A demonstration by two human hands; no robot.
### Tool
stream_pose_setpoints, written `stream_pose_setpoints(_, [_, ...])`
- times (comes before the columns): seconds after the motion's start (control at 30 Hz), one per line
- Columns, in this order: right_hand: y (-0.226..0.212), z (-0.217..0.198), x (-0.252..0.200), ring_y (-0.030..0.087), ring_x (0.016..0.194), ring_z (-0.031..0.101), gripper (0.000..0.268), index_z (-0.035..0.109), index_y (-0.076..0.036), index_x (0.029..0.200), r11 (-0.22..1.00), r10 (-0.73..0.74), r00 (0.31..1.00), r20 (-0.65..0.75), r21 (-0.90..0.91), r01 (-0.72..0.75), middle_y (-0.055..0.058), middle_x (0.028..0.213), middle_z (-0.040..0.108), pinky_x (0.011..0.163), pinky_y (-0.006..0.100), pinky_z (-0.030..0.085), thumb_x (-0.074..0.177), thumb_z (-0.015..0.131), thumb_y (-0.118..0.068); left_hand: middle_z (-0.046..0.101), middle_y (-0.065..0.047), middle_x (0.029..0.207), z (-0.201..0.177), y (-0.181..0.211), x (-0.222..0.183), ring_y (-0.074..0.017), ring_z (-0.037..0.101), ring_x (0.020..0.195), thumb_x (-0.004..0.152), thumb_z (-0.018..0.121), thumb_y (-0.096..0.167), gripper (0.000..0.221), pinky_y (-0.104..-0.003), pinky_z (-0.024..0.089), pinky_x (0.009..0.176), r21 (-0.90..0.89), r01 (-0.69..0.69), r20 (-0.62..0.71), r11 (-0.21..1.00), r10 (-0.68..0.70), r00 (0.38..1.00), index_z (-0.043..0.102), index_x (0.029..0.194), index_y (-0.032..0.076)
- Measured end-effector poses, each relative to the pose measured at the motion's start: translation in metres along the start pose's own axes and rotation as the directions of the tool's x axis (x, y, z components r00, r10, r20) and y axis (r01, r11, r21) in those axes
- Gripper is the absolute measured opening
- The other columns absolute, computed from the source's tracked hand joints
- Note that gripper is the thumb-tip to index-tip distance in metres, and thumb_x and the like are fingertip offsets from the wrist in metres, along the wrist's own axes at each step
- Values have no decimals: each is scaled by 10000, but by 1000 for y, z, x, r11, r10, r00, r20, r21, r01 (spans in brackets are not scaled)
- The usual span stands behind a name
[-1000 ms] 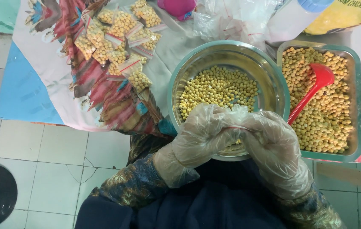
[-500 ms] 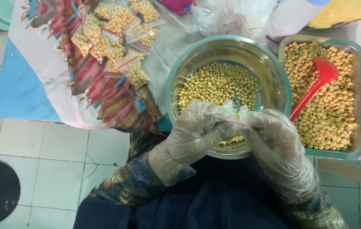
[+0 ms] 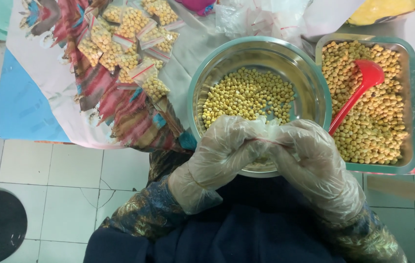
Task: Packaging chickpeas into small plastic bags and sealing them with rubber bands.
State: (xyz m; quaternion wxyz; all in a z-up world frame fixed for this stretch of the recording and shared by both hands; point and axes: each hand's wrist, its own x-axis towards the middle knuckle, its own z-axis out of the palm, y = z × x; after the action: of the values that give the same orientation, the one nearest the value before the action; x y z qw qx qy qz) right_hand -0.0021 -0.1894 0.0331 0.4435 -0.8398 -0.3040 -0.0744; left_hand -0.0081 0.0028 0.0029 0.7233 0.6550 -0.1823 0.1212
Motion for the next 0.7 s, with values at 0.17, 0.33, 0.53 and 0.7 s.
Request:
stream_pose_setpoints(0.17, [0, -3, -4, 222, 800, 604, 133, 611, -54, 1066, 999, -26, 999, 27, -25, 27, 69, 896, 636, 788, 380, 493, 953, 681, -46, 575, -28, 790, -16, 11, 6, -179, 575, 713, 1071, 538, 168, 187, -348, 480, 677, -48, -33, 209, 998, 43, 977, 629, 957, 52])
stream_pose_setpoints(0.33, [16, 17, -31, 328, 987, 709, 250, 728, 23, 989, 969, 172, 952, -252, 217, -118, 213, 1005, 680, 912, 442, 570, 783, 865, -12, 608, -70, 841, -14, 8, -3, -232, 616, 788, 1041, 592, 165, 138, -379, 511, 736, -26, -41, 164, 999, 45, 985, 649, 990, 50])
stream_pose_setpoints(0.53, [-11, 10, -15, 214, 878, 676, 188, 732, 41, 951, 937, 206, 953, -220, 325, -128, 169, 913, 657, 815, 364, 576, 793, 820, -12, 664, -141, 928, -6, 2, -7, -322, 687, 919, 990, 684, 161, 126, -433, 566, 836, 14, -76, 85, 997, 74, 994, 684, 1047, 48])
stream_pose_setpoints(0.7, [-40, 17, 7, 228, 852, 679, 179, 739, 56, 952, 942, 158, 958, -237, 326, -75, 177, 904, 642, 789, 349, 590, 801, 821, 5, 706, -195, 993, 4, -2, -12, -391, 740, 1016, 951, 754, 157, 182, -474, 607, 911, 43, -85, 31, 996, 83, 996, 710, 1089, 47])
